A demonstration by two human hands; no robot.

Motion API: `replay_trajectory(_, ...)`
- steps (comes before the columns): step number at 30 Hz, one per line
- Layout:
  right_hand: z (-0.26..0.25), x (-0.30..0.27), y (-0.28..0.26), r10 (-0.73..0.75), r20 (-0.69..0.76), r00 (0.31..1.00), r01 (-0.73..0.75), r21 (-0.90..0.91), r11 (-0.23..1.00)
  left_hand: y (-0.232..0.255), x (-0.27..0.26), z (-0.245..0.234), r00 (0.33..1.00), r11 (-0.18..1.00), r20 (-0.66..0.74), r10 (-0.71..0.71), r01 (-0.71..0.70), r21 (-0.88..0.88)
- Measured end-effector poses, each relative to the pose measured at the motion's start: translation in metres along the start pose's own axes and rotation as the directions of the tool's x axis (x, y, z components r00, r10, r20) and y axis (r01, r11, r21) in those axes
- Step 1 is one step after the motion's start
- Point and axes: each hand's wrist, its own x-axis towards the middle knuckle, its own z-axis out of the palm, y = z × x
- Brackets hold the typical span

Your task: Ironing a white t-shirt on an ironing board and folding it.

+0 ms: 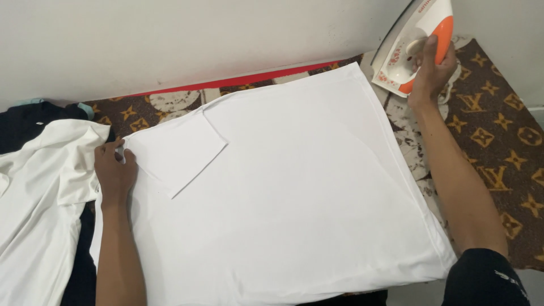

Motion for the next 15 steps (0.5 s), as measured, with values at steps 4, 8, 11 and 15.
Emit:
replay_trajectory(4, -0.021, 0.016, 0.045, -0.139, 0.054, 0.989, 0.141, -0.035, 0.989, 0.011, 0.0, -0.005, 0.998, 0.999, 0.027, -0.049, 0.049, -0.004)
replay_trajectory(8, -0.029, 0.003, 0.043, -0.205, -0.083, 0.975, 0.196, -0.102, 0.975, 0.01, 0.0, -0.005, 1.0, 1.0, 0.018, -0.016, 0.016, 0.007)
replay_trajectory(11, -0.036, -0.013, 0.03, -0.252, 0.111, 0.961, 0.264, -0.102, 0.959, -0.001, 0.001, 0.0, 1.0, 1.0, 0.001, 0.026, -0.026, 0.01)
replay_trajectory(15, -0.047, -0.006, 0.039, -0.086, 0.224, 0.971, 0.105, -0.072, 0.992, -0.005, -0.001, 0.002, 0.999, 0.998, -0.01, 0.045, -0.045, 0.032)
